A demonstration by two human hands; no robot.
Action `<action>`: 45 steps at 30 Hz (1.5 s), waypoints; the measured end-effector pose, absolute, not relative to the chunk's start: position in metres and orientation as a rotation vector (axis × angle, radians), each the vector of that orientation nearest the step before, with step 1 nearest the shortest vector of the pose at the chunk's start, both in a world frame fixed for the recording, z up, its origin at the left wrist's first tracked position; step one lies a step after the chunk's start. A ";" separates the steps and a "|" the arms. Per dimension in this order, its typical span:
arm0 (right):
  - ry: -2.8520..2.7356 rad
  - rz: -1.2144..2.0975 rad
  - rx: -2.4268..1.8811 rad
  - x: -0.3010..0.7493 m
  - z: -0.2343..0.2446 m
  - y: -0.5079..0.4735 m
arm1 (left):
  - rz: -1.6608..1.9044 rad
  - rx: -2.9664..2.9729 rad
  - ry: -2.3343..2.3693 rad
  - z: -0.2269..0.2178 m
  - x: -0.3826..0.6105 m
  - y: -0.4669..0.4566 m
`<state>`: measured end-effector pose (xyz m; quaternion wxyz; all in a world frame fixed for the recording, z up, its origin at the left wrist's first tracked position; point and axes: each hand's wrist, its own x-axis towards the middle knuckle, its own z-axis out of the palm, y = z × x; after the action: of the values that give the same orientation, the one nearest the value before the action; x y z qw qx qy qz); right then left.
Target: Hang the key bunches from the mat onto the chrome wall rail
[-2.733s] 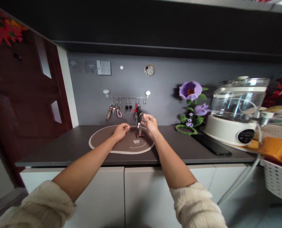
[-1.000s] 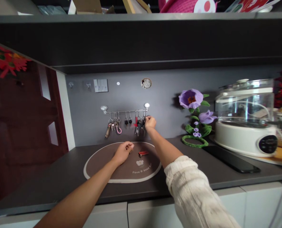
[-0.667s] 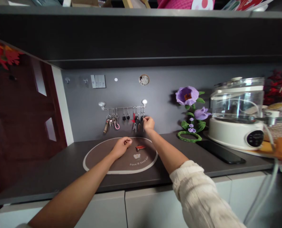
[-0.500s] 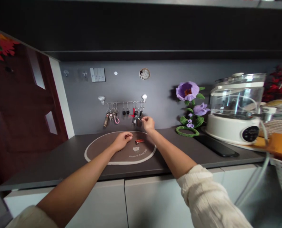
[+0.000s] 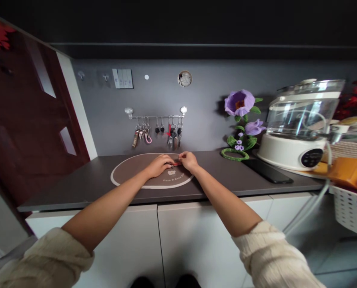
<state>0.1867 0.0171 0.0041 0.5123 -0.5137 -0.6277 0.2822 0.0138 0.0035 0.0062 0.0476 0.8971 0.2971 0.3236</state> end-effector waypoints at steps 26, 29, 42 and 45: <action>-1.896 0.157 -1.053 0.173 0.021 -0.004 | 1.522 1.795 1.043 0.015 0.018 0.002; -1.939 0.241 -1.015 0.170 0.019 -0.004 | 1.566 1.724 1.018 0.014 0.018 0.005; -1.856 0.401 -0.929 0.170 0.015 0.005 | 1.447 1.614 0.866 0.012 0.020 0.003; -1.812 0.486 -0.887 0.171 0.015 0.006 | 1.425 1.624 0.834 0.012 0.020 0.002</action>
<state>0.1710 0.0059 0.0150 0.5084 -0.3680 -0.7520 0.2016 0.0200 0.0025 0.0121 0.4013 0.6422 0.3299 0.5636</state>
